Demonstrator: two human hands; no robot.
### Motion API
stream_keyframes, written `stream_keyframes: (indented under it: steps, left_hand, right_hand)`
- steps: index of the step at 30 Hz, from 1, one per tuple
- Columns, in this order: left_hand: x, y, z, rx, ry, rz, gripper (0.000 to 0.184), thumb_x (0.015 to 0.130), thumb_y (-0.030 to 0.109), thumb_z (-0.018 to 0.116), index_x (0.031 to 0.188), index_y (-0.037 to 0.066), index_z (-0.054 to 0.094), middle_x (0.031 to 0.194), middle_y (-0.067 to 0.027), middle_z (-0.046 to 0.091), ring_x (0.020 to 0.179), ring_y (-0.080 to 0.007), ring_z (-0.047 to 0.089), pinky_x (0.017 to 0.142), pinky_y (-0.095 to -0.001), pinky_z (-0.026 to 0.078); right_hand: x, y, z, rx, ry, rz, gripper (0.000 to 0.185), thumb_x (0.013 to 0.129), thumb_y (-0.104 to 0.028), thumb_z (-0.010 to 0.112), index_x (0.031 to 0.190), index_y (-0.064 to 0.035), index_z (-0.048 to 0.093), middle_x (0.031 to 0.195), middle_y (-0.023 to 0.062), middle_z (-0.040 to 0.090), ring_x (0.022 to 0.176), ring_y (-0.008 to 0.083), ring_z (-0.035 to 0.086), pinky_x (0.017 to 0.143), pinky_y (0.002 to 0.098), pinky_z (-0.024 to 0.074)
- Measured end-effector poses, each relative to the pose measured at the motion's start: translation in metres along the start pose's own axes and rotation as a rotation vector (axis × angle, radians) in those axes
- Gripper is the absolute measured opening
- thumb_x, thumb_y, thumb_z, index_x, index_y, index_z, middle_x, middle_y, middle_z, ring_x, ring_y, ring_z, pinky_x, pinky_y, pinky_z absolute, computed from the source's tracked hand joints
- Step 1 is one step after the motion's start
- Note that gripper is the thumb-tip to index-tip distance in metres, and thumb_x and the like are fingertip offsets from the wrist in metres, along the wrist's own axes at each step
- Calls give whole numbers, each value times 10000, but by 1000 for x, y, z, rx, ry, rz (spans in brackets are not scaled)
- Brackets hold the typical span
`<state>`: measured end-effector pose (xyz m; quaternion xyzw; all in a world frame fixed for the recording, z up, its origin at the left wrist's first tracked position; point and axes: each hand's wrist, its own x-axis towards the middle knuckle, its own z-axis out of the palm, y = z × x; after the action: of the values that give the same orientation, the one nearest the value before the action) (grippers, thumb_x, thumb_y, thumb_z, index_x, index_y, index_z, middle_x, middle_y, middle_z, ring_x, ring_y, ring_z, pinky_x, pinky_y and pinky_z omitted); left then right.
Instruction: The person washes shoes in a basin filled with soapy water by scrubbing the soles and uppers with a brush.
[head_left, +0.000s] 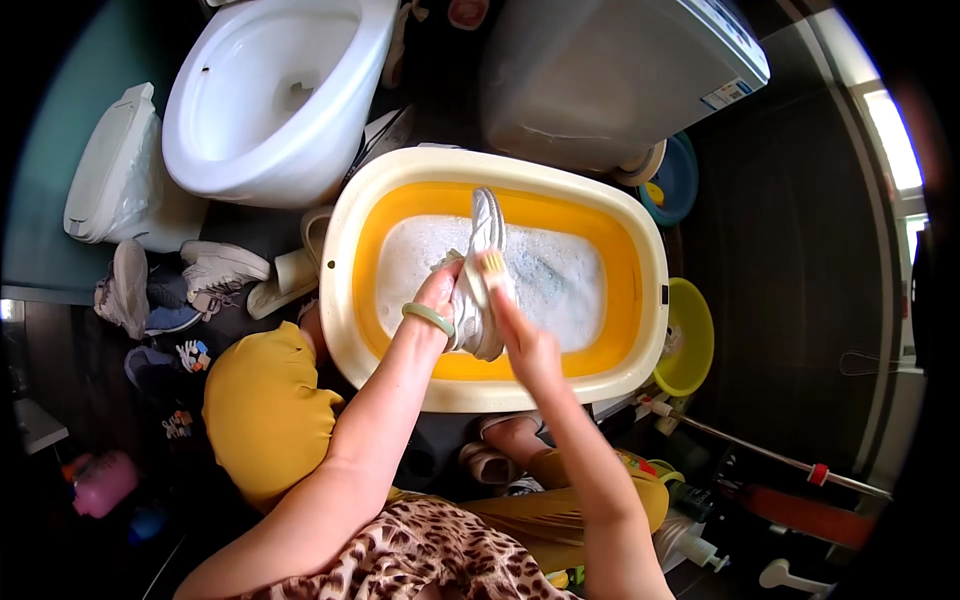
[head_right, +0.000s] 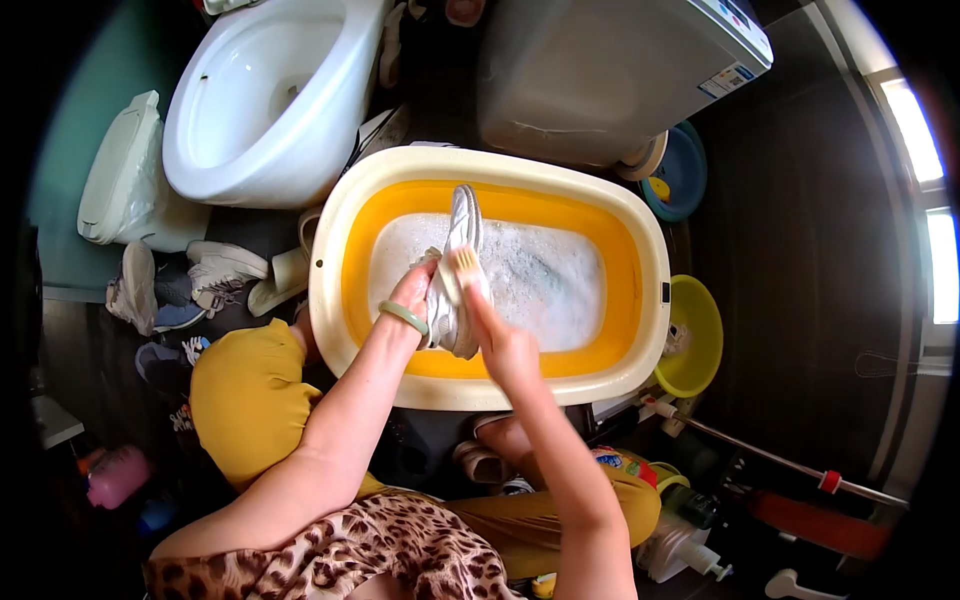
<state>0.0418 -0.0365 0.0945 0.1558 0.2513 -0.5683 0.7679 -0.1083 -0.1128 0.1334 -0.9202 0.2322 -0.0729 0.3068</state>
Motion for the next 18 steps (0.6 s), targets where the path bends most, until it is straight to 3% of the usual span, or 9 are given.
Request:
stream_keyframes:
  steps: [1, 4, 5, 6, 8, 11, 13, 15, 18]
  left_hand:
    - [-5, -1, 4, 99, 124, 48, 244, 928, 176, 395, 1017, 3, 542, 870, -140, 619, 765, -241, 638, 697, -385, 551]
    - [6, -8, -14, 76, 70, 17, 216, 916, 163, 430, 1000, 3, 549, 893, -136, 624, 769, -222, 638, 705, -365, 549]
    - [10, -10, -14, 64, 23, -2, 213, 914, 162, 440, 997, 1, 552, 895, -132, 628, 772, -217, 639, 706, -356, 546]
    - [11, -14, -12, 47, -22, -21, 209, 912, 161, 450, 994, 0, 556, 898, -128, 632, 774, -212, 639, 707, -348, 544]
    - [19, -16, -20, 112, 59, 75, 211, 913, 159, 454, 1001, 1, 562, 901, -127, 638, 777, -211, 641, 717, -338, 544]
    - [26, -7, -24, 99, -61, 63, 218, 920, 151, 433, 1013, 0, 561, 903, -133, 638, 783, -211, 642, 710, -331, 548]
    - [34, -3, -34, 81, -56, 79, 222, 920, 155, 433, 1017, 0, 559, 908, -132, 635, 784, -212, 641, 709, -333, 548]
    - [8, -4, -9, 74, -20, 58, 187, 890, 148, 487, 1003, 20, 562, 897, -128, 621, 766, -214, 626, 694, -332, 544]
    - [0, -7, -7, 146, 120, 34, 189, 893, 143, 483, 1019, 25, 559, 902, -132, 622, 759, -223, 629, 678, -337, 550]
  right_hand:
    - [-21, -5, -3, 61, 6, 1, 379, 863, -141, 564, 1237, -192, 530, 908, 200, 626, 788, 323, 645, 666, 359, 513]
    - [-28, -5, -10, -36, 9, -28, 368, 868, -161, 561, 1231, -211, 536, 869, 206, 625, 747, 334, 644, 640, 365, 512]
    - [-13, 0, -12, -110, -48, 52, 356, 880, -176, 542, 1232, -229, 535, 823, 220, 616, 706, 352, 635, 604, 378, 503]
    - [8, 7, -11, -32, 41, 2, 355, 888, -194, 527, 1239, -249, 524, 795, 231, 604, 692, 369, 621, 584, 399, 489]
    - [52, 1, -20, -150, 25, 98, 353, 892, -205, 515, 1237, -284, 515, 756, 242, 585, 689, 391, 602, 562, 419, 469]
    - [79, -5, -16, -156, 127, 25, 351, 895, -205, 510, 1235, -292, 514, 742, 241, 587, 684, 393, 600, 562, 414, 469]
    - [60, -5, -11, -34, 94, 8, 360, 892, -204, 520, 1244, -279, 508, 753, 235, 596, 677, 381, 613, 579, 408, 479]
    - [15, 8, 2, 127, 39, -65, 369, 870, -134, 557, 1237, -152, 523, 896, 243, 604, 847, 339, 635, 699, 340, 497]
    - [-29, -1, -3, 102, -37, 41, 347, 864, -134, 572, 1210, -130, 550, 925, 232, 612, 878, 320, 636, 714, 320, 497]
